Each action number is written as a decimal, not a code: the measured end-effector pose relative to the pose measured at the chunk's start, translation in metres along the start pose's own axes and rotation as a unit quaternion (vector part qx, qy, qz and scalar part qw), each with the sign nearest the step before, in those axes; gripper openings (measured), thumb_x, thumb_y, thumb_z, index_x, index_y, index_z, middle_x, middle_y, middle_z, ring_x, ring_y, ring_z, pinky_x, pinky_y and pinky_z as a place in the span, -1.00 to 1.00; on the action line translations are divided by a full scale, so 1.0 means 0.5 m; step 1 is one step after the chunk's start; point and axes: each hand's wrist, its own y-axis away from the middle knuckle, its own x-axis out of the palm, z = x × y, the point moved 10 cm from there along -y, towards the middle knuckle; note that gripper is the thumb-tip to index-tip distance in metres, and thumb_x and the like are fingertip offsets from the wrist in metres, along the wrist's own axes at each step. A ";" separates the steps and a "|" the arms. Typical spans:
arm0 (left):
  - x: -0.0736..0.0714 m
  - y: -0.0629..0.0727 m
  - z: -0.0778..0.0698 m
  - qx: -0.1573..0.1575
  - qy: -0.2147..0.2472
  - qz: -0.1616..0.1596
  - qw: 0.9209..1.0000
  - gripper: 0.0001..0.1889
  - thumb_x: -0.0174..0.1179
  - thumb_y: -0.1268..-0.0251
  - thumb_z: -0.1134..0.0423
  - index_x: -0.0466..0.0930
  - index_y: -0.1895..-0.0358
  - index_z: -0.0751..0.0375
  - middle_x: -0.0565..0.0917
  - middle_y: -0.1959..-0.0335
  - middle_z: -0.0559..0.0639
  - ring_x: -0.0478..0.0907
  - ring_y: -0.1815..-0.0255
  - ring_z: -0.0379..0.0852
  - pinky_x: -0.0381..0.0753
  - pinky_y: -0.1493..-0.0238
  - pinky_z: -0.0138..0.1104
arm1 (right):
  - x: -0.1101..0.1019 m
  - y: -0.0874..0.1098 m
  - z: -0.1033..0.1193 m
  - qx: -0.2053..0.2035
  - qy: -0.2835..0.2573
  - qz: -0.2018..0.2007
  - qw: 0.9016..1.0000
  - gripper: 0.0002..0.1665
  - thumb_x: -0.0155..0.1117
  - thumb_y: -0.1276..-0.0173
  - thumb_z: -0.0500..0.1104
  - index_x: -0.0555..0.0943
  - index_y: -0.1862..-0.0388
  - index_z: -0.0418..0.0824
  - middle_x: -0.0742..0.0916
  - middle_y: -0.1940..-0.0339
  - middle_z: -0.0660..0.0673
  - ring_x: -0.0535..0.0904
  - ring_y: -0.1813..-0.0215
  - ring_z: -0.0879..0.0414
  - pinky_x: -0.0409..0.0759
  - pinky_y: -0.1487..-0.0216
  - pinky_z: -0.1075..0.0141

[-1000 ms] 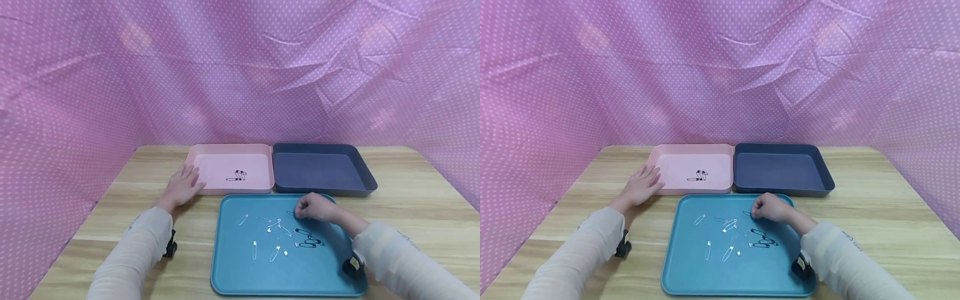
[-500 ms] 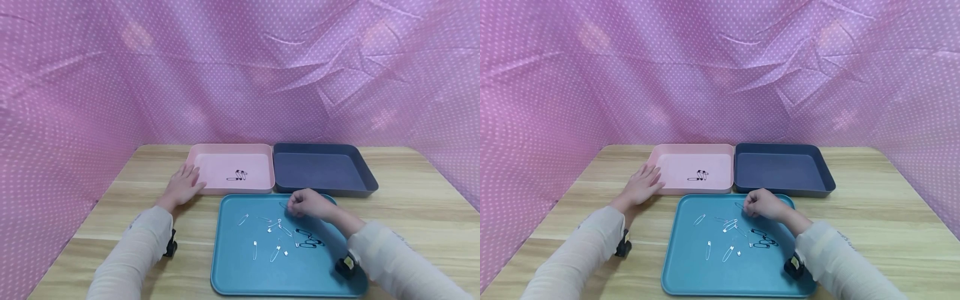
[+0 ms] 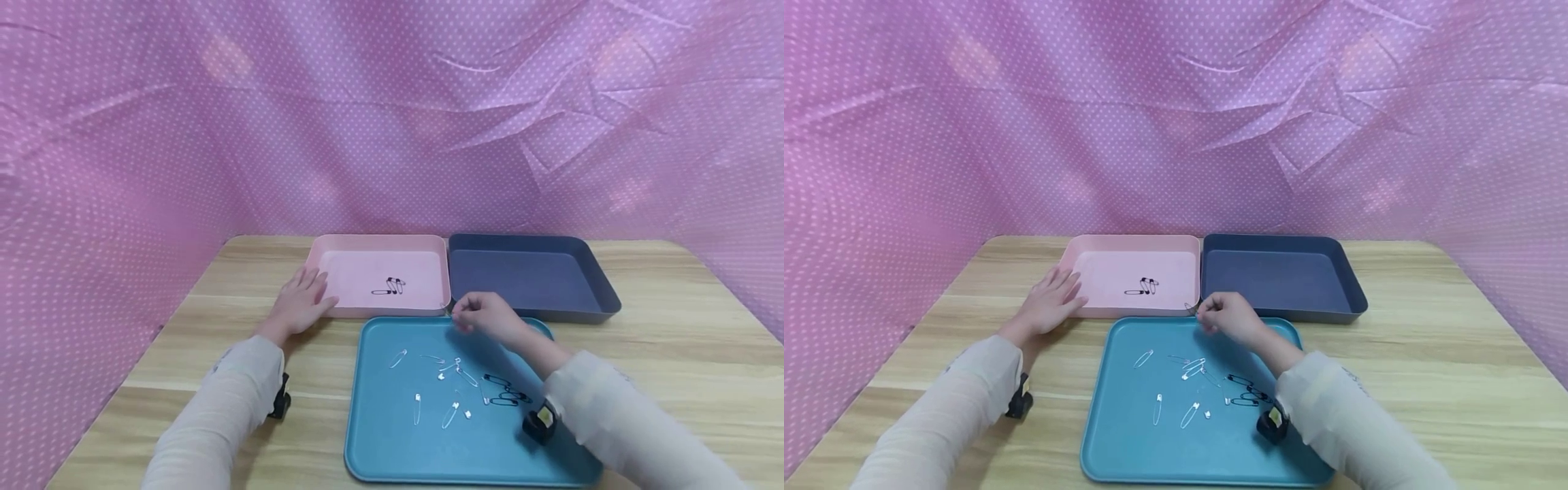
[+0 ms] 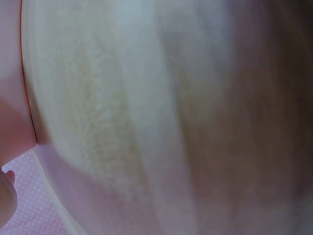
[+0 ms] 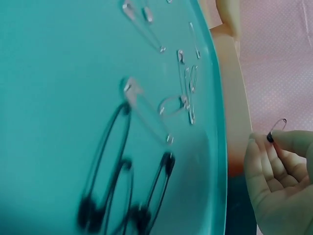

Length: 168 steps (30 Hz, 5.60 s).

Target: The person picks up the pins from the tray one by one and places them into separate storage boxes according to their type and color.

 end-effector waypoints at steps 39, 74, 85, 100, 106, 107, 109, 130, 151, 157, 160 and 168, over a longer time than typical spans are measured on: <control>-0.006 0.003 0.001 -0.013 -0.003 0.001 1.000 -0.31 -0.29 -0.25 -0.17 -0.06 -0.32 0.22 -0.11 -0.34 0.18 -0.35 -0.32 0.13 -0.24 -0.23 -0.01 | 0.057 -0.199 0.023 0.085 -0.175 -0.108 0.975 -0.83 0.19 -0.12 -0.33 0.56 0.30 -0.41 0.65 0.47 -0.19 0.58 0.47 0.14 0.57 0.36 0.34; -0.005 0.003 0.000 -0.009 -0.015 0.000 1.000 -0.30 -0.32 -0.25 -0.18 -0.06 -0.32 0.23 -0.11 -0.34 0.17 -0.34 -0.32 0.13 -0.23 -0.24 -0.03 | 0.140 -0.261 0.008 0.143 -0.134 -0.100 0.976 -0.88 0.09 -0.15 -0.40 0.57 0.40 -0.44 0.66 0.54 -0.24 0.59 0.61 0.11 0.57 0.54 0.36; -0.004 0.002 -0.001 -0.007 -0.014 -0.001 1.000 -0.30 -0.32 -0.25 -0.19 -0.05 -0.32 0.22 -0.11 -0.34 0.16 -0.34 -0.32 0.14 -0.24 -0.24 -0.02 | 0.139 -0.256 0.005 0.139 -0.158 -0.097 0.973 -0.88 0.08 -0.17 -0.38 0.56 0.38 -0.43 0.66 0.50 -0.26 0.61 0.53 0.09 0.57 0.48 0.35; 0.001 0.006 0.001 -0.013 -0.010 0.008 1.000 -0.30 -0.31 -0.25 -0.18 -0.07 -0.32 0.23 -0.11 -0.34 0.17 -0.37 -0.32 0.11 -0.25 -0.24 -0.04 | 0.115 -0.197 0.036 0.098 -0.169 -0.086 0.977 -0.84 0.07 -0.14 -0.39 0.56 0.33 -0.46 0.65 0.49 -0.23 0.59 0.50 0.10 0.57 0.40 0.33; -0.002 0.005 0.000 -0.004 -0.012 0.002 1.000 -0.30 -0.31 -0.26 -0.16 -0.07 -0.32 0.25 -0.11 -0.33 0.20 -0.35 -0.32 0.13 -0.25 -0.24 -0.04 | 0.096 -0.159 0.057 0.079 -0.168 -0.066 0.980 -0.79 0.10 -0.15 -0.35 0.53 0.25 -0.47 0.64 0.43 -0.26 0.60 0.43 0.07 0.57 0.35 0.30; -0.003 0.005 -0.001 -0.004 -0.013 0.001 1.000 -0.30 -0.30 -0.26 -0.16 -0.07 -0.32 0.25 -0.11 -0.33 0.20 -0.34 -0.32 0.13 -0.24 -0.24 -0.04 | 0.093 -0.152 0.060 0.078 -0.165 -0.064 0.981 -0.79 0.11 -0.15 -0.34 0.53 0.25 -0.46 0.64 0.42 -0.27 0.60 0.42 0.07 0.57 0.35 0.30; -0.004 0.003 -0.002 -0.003 -0.013 0.001 1.000 -0.31 -0.29 -0.26 -0.15 -0.06 -0.32 0.25 -0.11 -0.33 0.20 -0.34 -0.32 0.14 -0.24 -0.24 -0.04 | 0.085 -0.138 0.065 0.076 -0.161 -0.061 0.982 -0.78 0.11 -0.16 -0.33 0.53 0.24 -0.45 0.64 0.39 -0.29 0.60 0.40 0.06 0.57 0.35 0.30; -0.004 0.003 -0.003 -0.009 -0.002 0.009 1.000 -0.30 -0.29 -0.25 -0.16 -0.09 -0.33 0.24 -0.14 -0.34 0.19 -0.37 -0.31 0.16 -0.26 -0.23 0.00 | 0.023 -0.025 0.044 0.067 -0.124 -0.051 0.989 -0.73 0.16 -0.16 -0.24 0.51 0.22 -0.43 0.66 0.40 -0.19 0.60 0.34 0.04 0.54 0.21 0.21; -0.002 0.002 0.003 -0.002 0.000 0.001 1.000 -0.31 -0.27 -0.26 -0.15 -0.06 -0.32 0.25 -0.12 -0.33 0.22 -0.34 -0.31 0.17 -0.26 -0.22 0.01 | -0.010 0.078 -0.019 0.063 -0.100 -0.005 0.993 -0.64 0.18 -0.16 -0.17 0.51 0.21 -0.47 0.66 0.34 -0.25 0.59 0.28 -0.02 0.53 0.18 0.20; -0.003 0.001 0.002 0.000 -0.001 0.000 1.000 -0.31 -0.27 -0.26 -0.14 -0.07 -0.32 0.25 -0.12 -0.33 0.22 -0.33 -0.31 0.18 -0.29 -0.22 0.01 | -0.018 0.099 -0.040 0.059 -0.098 0.008 0.993 -0.61 0.17 -0.16 -0.18 0.49 0.18 -0.51 0.66 0.36 -0.23 0.59 0.29 0.00 0.54 0.21 0.20; -0.005 0.001 0.002 0.003 -0.002 -0.001 1.000 -0.31 -0.27 -0.26 -0.13 -0.07 -0.32 0.26 -0.13 -0.33 0.23 -0.33 -0.31 0.19 -0.30 -0.22 0.01 | -0.022 0.107 -0.047 0.055 -0.093 0.014 0.994 -0.62 0.16 -0.17 -0.21 0.49 0.18 -0.53 0.66 0.36 -0.23 0.58 0.30 0.00 0.54 0.22 0.20; -0.007 0.001 0.000 0.004 -0.006 -0.005 1.000 -0.31 -0.26 -0.27 -0.12 -0.07 -0.32 0.27 -0.12 -0.33 0.24 -0.33 -0.31 0.19 -0.27 -0.23 0.01 | -0.023 0.126 -0.065 0.061 -0.050 0.045 0.996 -0.61 0.17 -0.16 -0.16 0.51 0.18 -0.49 0.64 0.33 -0.17 0.55 0.30 0.04 0.54 0.23 0.22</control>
